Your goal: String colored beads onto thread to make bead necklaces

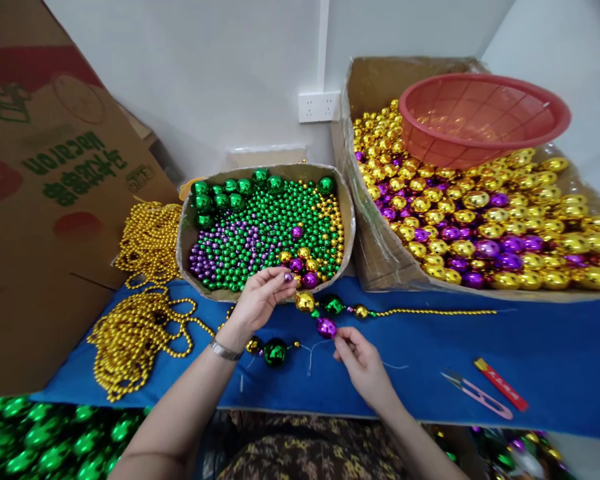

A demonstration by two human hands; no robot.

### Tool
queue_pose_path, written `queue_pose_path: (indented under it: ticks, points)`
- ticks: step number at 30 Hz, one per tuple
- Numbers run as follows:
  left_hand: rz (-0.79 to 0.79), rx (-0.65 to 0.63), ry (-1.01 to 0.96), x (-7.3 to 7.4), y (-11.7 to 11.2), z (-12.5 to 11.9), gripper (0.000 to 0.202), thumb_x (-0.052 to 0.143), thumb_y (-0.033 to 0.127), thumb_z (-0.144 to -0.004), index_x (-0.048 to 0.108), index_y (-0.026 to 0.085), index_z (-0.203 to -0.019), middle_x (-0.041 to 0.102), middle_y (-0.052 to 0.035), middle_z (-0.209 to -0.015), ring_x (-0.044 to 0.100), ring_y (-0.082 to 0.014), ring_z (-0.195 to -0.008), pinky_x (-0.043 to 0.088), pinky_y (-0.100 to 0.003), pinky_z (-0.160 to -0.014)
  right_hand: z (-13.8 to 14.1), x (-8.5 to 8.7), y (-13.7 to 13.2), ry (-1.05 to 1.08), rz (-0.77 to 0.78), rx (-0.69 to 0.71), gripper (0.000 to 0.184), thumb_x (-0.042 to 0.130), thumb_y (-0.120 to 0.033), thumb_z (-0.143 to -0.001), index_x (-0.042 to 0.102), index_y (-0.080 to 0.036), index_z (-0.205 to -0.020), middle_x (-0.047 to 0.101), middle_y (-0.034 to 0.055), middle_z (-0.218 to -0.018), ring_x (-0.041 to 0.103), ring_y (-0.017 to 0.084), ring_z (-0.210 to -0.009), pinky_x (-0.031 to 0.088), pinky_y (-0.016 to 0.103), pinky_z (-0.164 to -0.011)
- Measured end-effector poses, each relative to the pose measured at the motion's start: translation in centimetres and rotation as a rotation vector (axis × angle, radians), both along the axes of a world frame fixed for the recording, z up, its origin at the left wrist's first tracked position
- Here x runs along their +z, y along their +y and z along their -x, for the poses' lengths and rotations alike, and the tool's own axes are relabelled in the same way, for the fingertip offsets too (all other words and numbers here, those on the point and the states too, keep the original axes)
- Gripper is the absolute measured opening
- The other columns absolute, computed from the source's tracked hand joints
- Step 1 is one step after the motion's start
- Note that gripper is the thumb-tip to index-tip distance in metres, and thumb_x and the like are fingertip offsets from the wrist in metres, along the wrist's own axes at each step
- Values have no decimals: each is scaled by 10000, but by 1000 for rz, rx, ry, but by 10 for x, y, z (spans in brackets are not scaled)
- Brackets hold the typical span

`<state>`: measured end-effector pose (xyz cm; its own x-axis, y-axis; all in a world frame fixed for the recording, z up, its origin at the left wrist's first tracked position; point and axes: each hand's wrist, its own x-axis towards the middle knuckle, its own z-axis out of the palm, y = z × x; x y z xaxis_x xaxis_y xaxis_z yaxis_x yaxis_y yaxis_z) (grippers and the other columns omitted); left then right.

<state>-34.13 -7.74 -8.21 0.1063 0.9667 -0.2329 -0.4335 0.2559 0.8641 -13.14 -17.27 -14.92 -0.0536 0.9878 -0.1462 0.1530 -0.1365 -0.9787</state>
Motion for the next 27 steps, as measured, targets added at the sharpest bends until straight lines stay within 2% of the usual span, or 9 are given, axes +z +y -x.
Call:
queue_pose_path:
  ticks: [8,13,17,20,23,25,27]
  points:
    - [-66,-14,44,-2,-8,-5,265,782,274,-709,657,128,-891,696,-47,-847,681,-155,-795,571,-256,-702,-4,-2,-1,-38,-15,-9,396,513,-581,-856,580,-191,-857,594,13,-650,614,166,-623,480,255,-594]
    - [-175,-12,226,-2,-13,-5,255,786,259,-702,656,145,-890,692,-26,-809,643,-110,-723,539,-223,-690,-5,-9,-3,6,10,-57,392,560,-579,-832,594,-191,-878,620,31,-741,650,176,-669,521,278,-638]
    - [-211,-122,353,-9,-21,-10,249,783,269,-698,662,150,-881,688,-30,-807,625,-119,-737,512,-223,-692,-2,-24,-5,204,111,-127,452,649,-597,-752,564,-191,-932,644,44,-830,679,184,-698,561,315,-665]
    - [-221,-199,443,-18,-28,-16,214,735,324,-747,671,151,-855,698,-48,-808,628,-141,-722,506,-245,-663,-4,-34,-8,243,166,-133,444,644,-575,-760,546,-190,-958,656,40,-803,690,188,-699,565,320,-651]
    - [-339,-232,565,-20,-34,-23,182,680,331,-795,679,154,-835,712,-69,-862,645,-172,-775,509,-276,-700,-14,-33,-10,52,138,-56,348,576,-499,-826,573,-190,-987,667,39,-817,687,173,-642,556,304,-615]
    - [-440,-261,654,-13,-36,-28,162,645,314,-825,681,158,-846,714,-70,-877,650,-178,-798,506,-284,-726,-24,-22,-10,-146,54,-7,284,535,-428,-861,610,-200,-1012,682,60,-920,668,150,-595,545,297,-610]
    - [-530,-286,721,0,-37,-33,152,615,297,-850,680,161,-868,712,-61,-854,648,-167,-776,500,-270,-707,-32,-6,-8,-255,-38,23,284,492,-384,-895,621,-214,-1083,675,79,-1044,654,137,-589,540,290,-620]
